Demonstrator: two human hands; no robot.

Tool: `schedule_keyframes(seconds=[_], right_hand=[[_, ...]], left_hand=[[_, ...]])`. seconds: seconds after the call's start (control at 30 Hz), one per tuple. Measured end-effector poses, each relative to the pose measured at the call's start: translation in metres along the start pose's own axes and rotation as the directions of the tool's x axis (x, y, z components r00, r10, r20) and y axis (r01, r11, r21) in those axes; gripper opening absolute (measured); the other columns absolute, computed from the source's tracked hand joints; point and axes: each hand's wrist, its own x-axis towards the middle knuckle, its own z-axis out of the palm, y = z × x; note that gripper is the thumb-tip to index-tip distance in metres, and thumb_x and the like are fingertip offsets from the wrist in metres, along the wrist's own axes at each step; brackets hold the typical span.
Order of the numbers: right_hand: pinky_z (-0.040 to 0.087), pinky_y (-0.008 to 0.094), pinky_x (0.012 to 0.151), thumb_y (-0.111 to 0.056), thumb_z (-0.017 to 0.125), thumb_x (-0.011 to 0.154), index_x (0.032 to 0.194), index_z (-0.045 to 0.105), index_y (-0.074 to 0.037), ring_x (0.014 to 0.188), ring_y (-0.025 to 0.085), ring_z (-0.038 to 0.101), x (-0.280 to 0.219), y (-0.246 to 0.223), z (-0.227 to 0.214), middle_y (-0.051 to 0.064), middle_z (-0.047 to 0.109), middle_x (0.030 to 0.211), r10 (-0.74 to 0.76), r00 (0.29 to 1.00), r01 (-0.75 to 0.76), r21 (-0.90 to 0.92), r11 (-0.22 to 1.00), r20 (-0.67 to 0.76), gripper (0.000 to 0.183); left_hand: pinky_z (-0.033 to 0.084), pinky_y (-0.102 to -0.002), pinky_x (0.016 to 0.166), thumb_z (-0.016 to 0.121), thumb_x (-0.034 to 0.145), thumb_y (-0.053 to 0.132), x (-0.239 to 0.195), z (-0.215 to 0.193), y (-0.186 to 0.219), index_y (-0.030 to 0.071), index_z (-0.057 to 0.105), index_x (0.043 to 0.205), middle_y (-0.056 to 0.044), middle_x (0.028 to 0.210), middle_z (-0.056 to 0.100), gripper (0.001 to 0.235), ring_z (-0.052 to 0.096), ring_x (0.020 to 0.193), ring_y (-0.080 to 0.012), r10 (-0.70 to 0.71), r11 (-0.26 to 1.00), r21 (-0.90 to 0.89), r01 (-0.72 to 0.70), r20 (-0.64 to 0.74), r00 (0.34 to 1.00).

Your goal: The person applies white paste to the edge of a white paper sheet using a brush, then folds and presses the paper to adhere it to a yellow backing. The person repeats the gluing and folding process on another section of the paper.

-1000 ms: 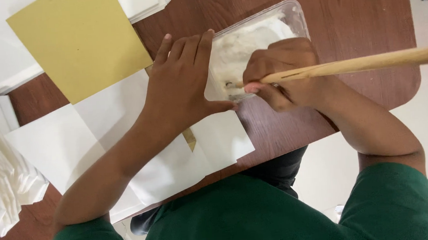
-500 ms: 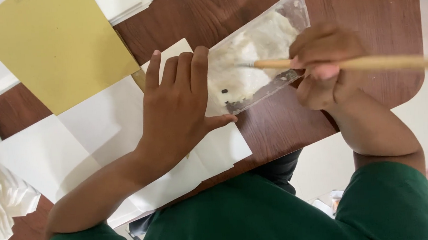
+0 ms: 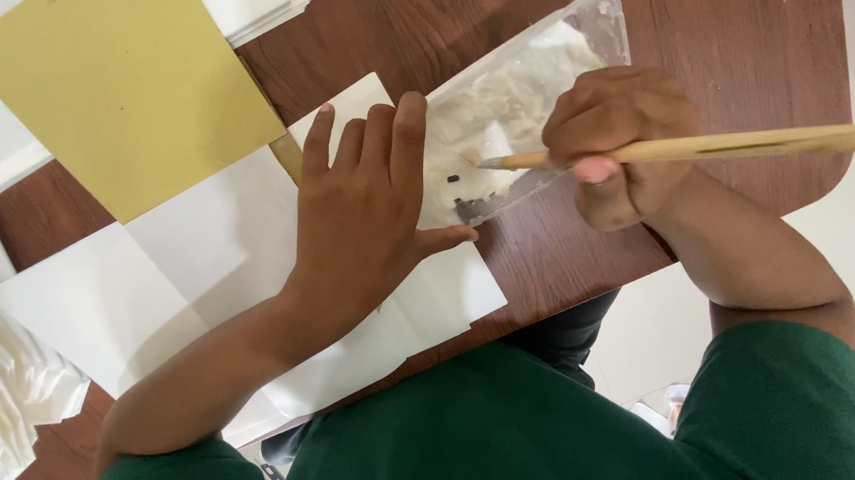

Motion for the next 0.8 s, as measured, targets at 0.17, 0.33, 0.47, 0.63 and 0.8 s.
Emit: schedule_keyframes(seconds=[0.17,0.33,0.47,0.63,0.8], right_hand=[[0.042,0.035,0.043,-0.036,0.037,0.107,0.064,0.056,-0.004,0.048,0.024,0.055,-0.008,0.003,-0.009,0.011,0.057,0.061,-0.148,0.989,0.149,-0.209,0.967,0.023,0.057],[0.042,0.033,0.046,-0.027,0.044,0.107,0.077,0.059,-0.003,0.05,0.023,0.056,0.011,-0.004,-0.006,0.011,0.057,0.062,-0.229,0.971,0.24,-0.224,0.945,0.074,0.041],[0.033,0.031,0.045,-0.019,0.046,0.106,0.076,0.055,-0.005,0.047,0.018,0.047,0.014,-0.004,0.0,0.007,0.055,0.062,-0.173,0.978,0.194,-0.202,0.96,0.117,0.035],[0.031,0.034,0.042,-0.024,0.043,0.107,0.071,0.051,-0.007,0.043,0.019,0.044,-0.001,0.001,-0.003,0.004,0.048,0.054,-0.085,0.996,0.081,-0.172,0.982,-0.017,0.041],[0.035,0.036,0.043,-0.033,0.041,0.11,0.071,0.05,-0.004,0.045,0.022,0.047,-0.012,0.009,-0.007,0.005,0.048,0.054,-0.089,0.984,0.05,-0.236,0.97,-0.155,0.049]], left_hand=[[0.045,-0.043,0.112,0.08,0.057,0.104,0.0,0.0,0.001,0.005,0.049,0.138,-0.004,0.109,0.063,0.132,0.066,0.1,-0.0198,-0.001,1.0,0.005,0.002,-0.004,1.0],[0.048,-0.043,0.11,0.081,0.057,0.103,0.0,0.001,0.001,0.004,0.048,0.138,-0.006,0.109,0.064,0.132,0.067,0.099,-0.0208,-0.003,1.0,-0.012,0.003,-0.006,1.0],[0.046,-0.042,0.11,0.08,0.059,0.101,0.0,0.002,0.001,0.005,0.046,0.139,-0.007,0.113,0.063,0.13,0.066,0.102,-0.022,-0.005,0.999,-0.037,0.006,0.02,1.0],[0.049,-0.041,0.108,0.077,0.058,0.106,0.0,0.003,0.001,0.004,0.047,0.139,-0.006,0.113,0.064,0.134,0.068,0.101,-0.0209,0.001,1.0,-0.012,-0.001,-0.01,1.0],[0.05,-0.042,0.107,0.078,0.058,0.105,0.0,0.006,0.0,0.003,0.046,0.141,-0.009,0.118,0.064,0.136,0.069,0.103,-0.0238,0.001,0.999,-0.054,-0.002,-0.007,1.0]])
